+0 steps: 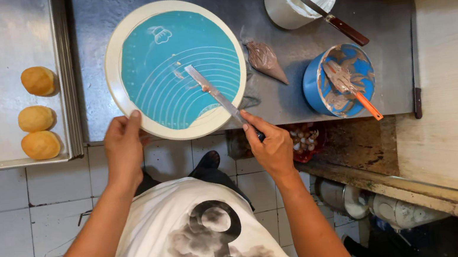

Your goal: The person frosts a heart-shaped cake by applying white frosting with a spatula and spreading it across the top and sides.

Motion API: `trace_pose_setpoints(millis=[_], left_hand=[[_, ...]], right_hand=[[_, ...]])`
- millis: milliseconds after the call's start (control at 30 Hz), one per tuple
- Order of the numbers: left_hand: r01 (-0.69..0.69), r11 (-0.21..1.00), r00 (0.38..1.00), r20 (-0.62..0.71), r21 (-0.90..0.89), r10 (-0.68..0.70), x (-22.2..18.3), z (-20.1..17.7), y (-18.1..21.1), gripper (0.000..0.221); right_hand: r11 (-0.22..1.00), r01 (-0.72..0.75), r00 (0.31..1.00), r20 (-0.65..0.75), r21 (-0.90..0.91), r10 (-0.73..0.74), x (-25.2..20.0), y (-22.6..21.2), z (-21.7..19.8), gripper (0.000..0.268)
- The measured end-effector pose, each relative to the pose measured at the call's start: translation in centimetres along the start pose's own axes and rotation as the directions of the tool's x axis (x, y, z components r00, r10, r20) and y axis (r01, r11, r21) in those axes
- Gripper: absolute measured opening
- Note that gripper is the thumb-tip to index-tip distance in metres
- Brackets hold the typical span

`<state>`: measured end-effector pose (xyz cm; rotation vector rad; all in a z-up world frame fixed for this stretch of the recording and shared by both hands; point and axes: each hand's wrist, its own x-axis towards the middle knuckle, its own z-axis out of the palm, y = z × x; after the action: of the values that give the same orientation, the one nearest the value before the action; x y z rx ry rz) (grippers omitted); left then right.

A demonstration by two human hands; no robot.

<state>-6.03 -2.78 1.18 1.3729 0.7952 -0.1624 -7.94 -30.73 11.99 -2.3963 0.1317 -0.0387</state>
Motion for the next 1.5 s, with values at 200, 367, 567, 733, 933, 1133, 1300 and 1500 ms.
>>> trace_pose_setpoints(millis=[200,367,567,733,933,1133,1300,1500], left_hand=[[0.216,0.97,0.945,0.228,0.108,-0.236,-6.6,1.3,3.7,0.044],[0.097,0.995,0.99,0.099,0.021,-0.098,-4.3,1.2,0.6,0.035],[0.175,0.982,0.963,0.194,0.07,-0.186,-4.1,1.0,1.2,0.047],[0.134,0.991,0.971,0.199,0.007,-0.132,-4.6,1.5,0.4,0.036],[0.161,0.986,0.924,0.345,0.033,-0.162,-4.4,1.1,-0.1,0.033],[0.192,0.962,0.858,0.442,0.195,-0.261,-4.2,1.4,1.0,0.044],[-0.086,0.882,0.78,0.582,0.464,-0.23,-0.9,2.7,-5.9,0.038],[-0.611,0.517,0.653,0.751,0.6,-0.098,-2.4,8.6,-4.6,0.05]], right_hand=[[0.999,0.013,1.0,-0.006,-0.038,-0.013,-0.2,1.0,0.8,0.029],[1.0,-0.008,1.0,-0.02,-0.028,0.007,-0.4,0.5,0.8,0.028],[1.0,-0.023,1.0,-0.01,-0.013,0.023,-0.6,0.5,0.8,0.028],[0.984,-0.119,0.993,0.017,0.129,0.118,-1.4,0.4,0.7,0.026],[0.782,-0.308,0.898,-0.106,0.542,0.428,-3.4,8.3,-0.1,0.033],[0.751,-0.509,0.583,-0.474,0.42,0.66,-4.2,15.7,-2.2,0.04],[0.851,-0.482,0.696,-0.681,-0.208,0.227,-4.3,22.0,1.8,0.061],[0.772,-0.586,0.72,-0.596,-0.248,0.355,-10.7,14.7,2.7,0.057]])
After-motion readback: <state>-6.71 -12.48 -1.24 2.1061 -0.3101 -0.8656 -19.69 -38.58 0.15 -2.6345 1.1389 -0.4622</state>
